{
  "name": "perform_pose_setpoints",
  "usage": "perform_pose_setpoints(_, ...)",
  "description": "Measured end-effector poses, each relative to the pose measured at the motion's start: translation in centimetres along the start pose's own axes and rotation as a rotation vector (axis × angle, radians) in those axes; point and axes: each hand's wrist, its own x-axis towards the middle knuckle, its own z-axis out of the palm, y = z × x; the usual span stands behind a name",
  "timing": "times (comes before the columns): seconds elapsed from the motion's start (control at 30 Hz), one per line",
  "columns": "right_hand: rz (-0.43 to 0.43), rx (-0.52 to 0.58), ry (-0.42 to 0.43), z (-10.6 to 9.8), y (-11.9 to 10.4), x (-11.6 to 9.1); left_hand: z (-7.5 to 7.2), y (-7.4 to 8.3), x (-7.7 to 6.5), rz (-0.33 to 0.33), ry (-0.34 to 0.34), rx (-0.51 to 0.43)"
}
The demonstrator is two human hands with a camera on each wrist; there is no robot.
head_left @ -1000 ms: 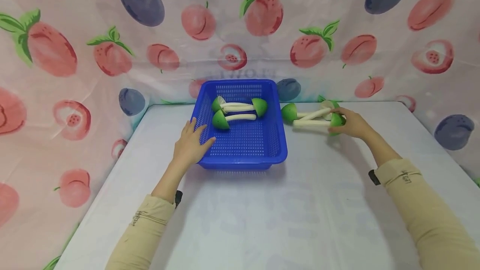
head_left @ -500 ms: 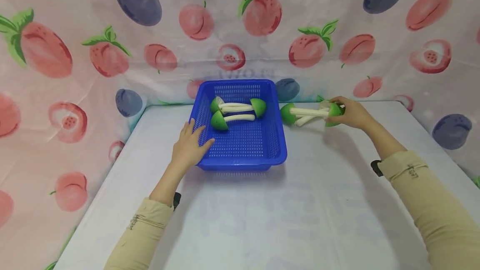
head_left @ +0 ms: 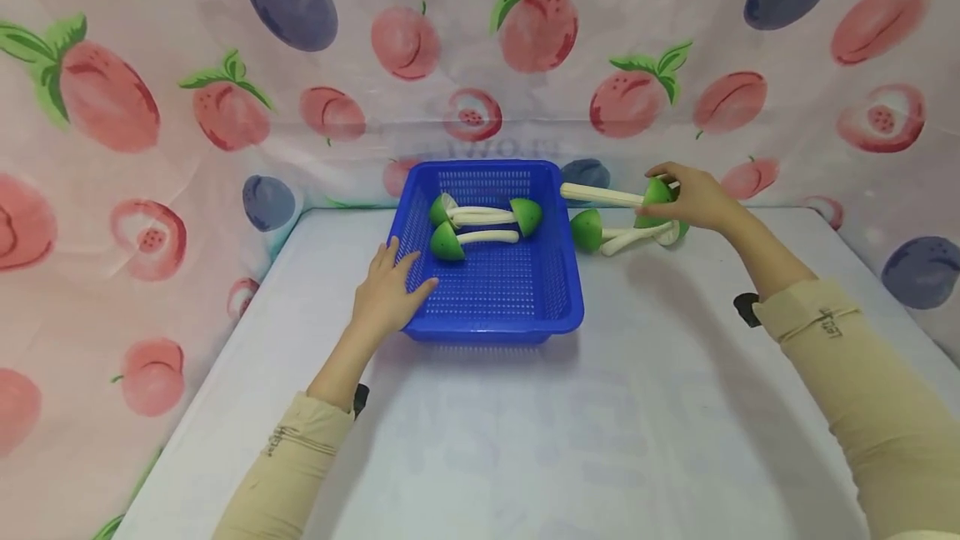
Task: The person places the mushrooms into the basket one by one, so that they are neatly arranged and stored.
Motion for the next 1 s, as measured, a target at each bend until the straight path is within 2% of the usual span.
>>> perform_pose_setpoints(0.43, -0.076, 0.088, -0.020, 1.2, -5.3, 2.7, 0.0, 0.1, 0.0, -0.006, 0.010, -0.011)
perform_pose_setpoints(0.73, -0.128, 0.024, -0.052, 2.7, -8.2, 4.4, 0.0, 0.2, 0.1, -0.004, 0.010, -0.008)
perform_pose_setpoints(1.0, -0.151, -0.003, -0.104, 4.1, -9.6, 5.4, 0.0, 0.0, 0.1, -0.009, 0.012, 0.002)
